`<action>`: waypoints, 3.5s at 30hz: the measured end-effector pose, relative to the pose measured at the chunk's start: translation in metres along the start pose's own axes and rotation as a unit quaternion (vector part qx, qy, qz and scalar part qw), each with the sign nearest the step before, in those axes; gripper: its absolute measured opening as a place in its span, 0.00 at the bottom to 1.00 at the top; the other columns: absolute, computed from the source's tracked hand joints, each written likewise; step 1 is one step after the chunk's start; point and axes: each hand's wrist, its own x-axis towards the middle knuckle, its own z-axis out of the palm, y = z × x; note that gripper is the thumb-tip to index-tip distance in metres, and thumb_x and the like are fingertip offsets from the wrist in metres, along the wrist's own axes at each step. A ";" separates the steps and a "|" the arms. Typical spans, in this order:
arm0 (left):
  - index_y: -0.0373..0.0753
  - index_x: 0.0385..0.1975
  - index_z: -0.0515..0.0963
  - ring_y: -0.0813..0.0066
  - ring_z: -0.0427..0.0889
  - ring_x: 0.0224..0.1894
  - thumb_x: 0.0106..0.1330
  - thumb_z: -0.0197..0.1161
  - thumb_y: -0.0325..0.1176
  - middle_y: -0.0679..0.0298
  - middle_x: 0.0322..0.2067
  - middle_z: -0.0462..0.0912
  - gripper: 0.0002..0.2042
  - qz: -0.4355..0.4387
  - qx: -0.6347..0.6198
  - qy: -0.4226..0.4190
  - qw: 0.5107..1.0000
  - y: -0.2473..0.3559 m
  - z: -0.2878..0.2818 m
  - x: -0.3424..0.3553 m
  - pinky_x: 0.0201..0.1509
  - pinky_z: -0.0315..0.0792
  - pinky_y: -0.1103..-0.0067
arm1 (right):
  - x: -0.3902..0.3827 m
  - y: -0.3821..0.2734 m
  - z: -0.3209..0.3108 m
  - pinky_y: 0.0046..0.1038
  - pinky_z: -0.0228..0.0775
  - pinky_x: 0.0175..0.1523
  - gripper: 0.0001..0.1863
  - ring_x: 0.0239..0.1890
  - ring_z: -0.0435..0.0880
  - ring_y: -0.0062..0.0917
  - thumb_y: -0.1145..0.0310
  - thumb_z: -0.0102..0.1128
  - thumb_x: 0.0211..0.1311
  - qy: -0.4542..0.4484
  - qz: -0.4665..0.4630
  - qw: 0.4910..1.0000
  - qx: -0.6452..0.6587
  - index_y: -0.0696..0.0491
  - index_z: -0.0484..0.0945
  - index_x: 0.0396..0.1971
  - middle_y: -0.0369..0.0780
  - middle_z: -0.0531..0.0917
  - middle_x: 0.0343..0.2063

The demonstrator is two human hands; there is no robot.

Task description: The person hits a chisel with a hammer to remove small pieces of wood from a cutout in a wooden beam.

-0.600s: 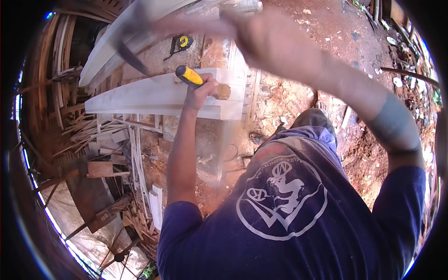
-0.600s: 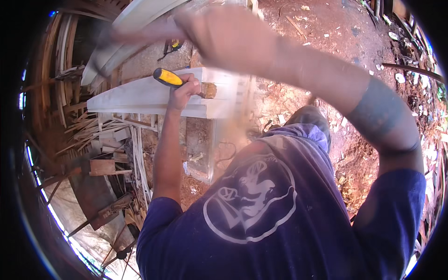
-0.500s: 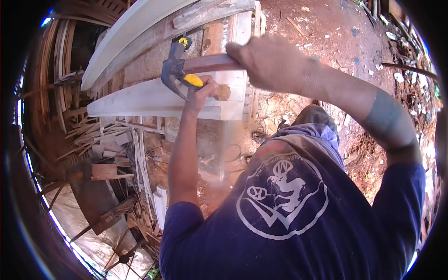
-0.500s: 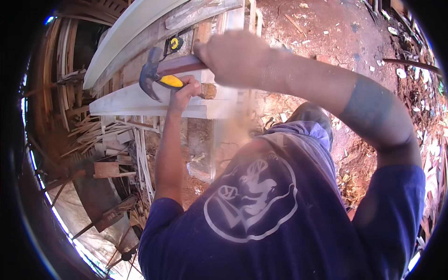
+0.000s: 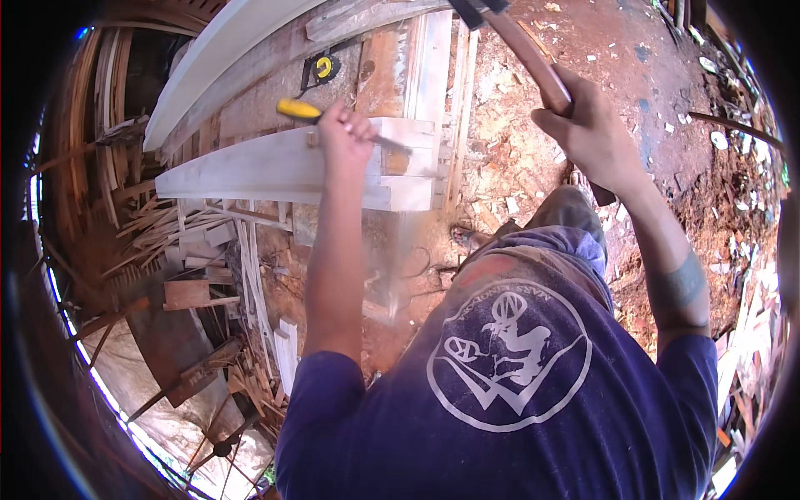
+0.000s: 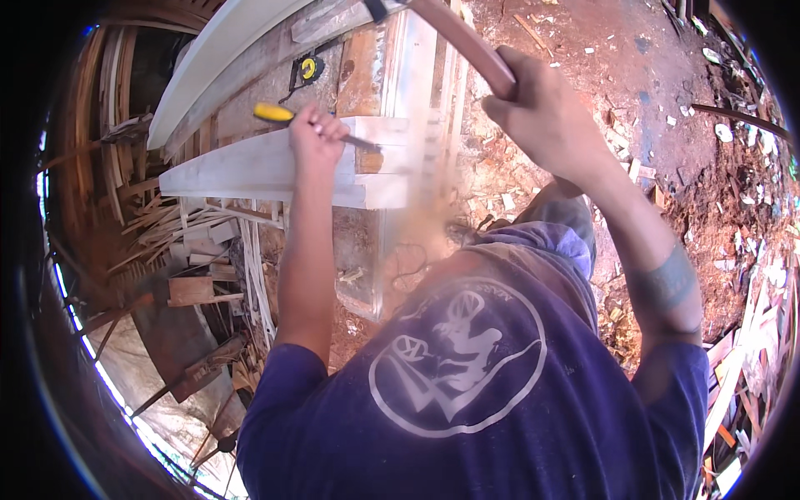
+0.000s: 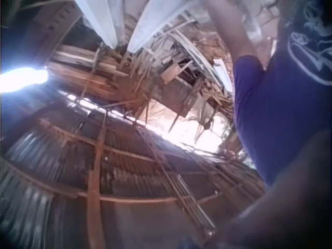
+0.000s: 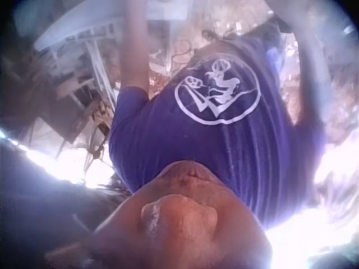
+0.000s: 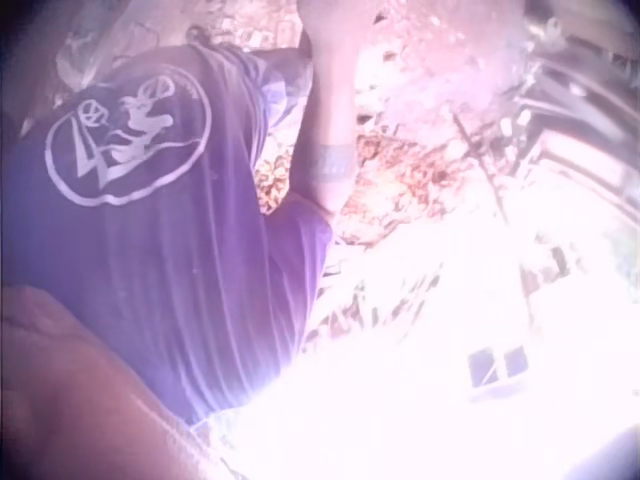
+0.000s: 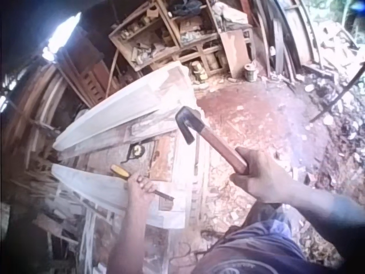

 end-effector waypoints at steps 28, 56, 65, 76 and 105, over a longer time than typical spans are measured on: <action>0.42 0.19 0.61 0.84 0.61 0.18 0.70 0.59 0.29 0.72 0.15 0.63 0.18 0.270 0.331 -0.110 0.898 -0.034 -0.030 -0.049 0.24 0.61 0.80 | 0.055 -0.077 0.018 0.44 0.75 0.29 0.10 0.22 0.83 0.46 0.78 0.59 0.55 0.145 -0.423 0.893 -0.057 0.60 0.71 0.37 0.49 0.78 0.17; 0.41 0.19 0.62 0.84 0.60 0.19 0.70 0.59 0.28 0.73 0.16 0.63 0.17 0.263 0.303 -0.112 0.909 -0.043 -0.041 -0.050 0.24 0.58 0.82 | 0.031 -0.070 0.038 0.42 0.79 0.31 0.15 0.25 0.87 0.40 0.75 0.60 0.54 0.045 -0.397 0.906 -0.138 0.56 0.72 0.43 0.47 0.82 0.21; 0.45 0.19 0.62 0.85 0.57 0.16 0.69 0.60 0.27 0.74 0.14 0.61 0.17 0.244 0.313 -0.111 0.911 -0.043 -0.034 -0.054 0.22 0.56 0.82 | 0.015 -0.026 0.018 0.42 0.81 0.37 0.12 0.26 0.86 0.39 0.77 0.53 0.60 -0.057 -0.153 0.982 -0.094 0.63 0.73 0.44 0.51 0.83 0.24; 0.45 0.18 0.61 0.85 0.56 0.14 0.66 0.61 0.24 0.74 0.14 0.60 0.18 0.297 0.185 -0.090 0.933 -0.020 -0.007 -0.052 0.20 0.54 0.82 | -0.029 0.001 0.023 0.42 0.75 0.41 0.12 0.30 0.85 0.44 0.72 0.57 0.58 0.001 -0.008 1.000 -0.009 0.64 0.75 0.38 0.54 0.82 0.24; 0.34 0.25 0.71 0.78 0.70 0.24 0.67 0.58 0.28 0.66 0.20 0.75 0.09 0.715 0.336 0.007 0.613 -0.061 -0.059 -0.022 0.31 0.66 0.77 | -0.006 -0.080 0.067 0.39 0.78 0.27 0.14 0.24 0.86 0.41 0.76 0.56 0.59 -0.087 -0.325 0.895 -0.295 0.60 0.69 0.45 0.45 0.79 0.18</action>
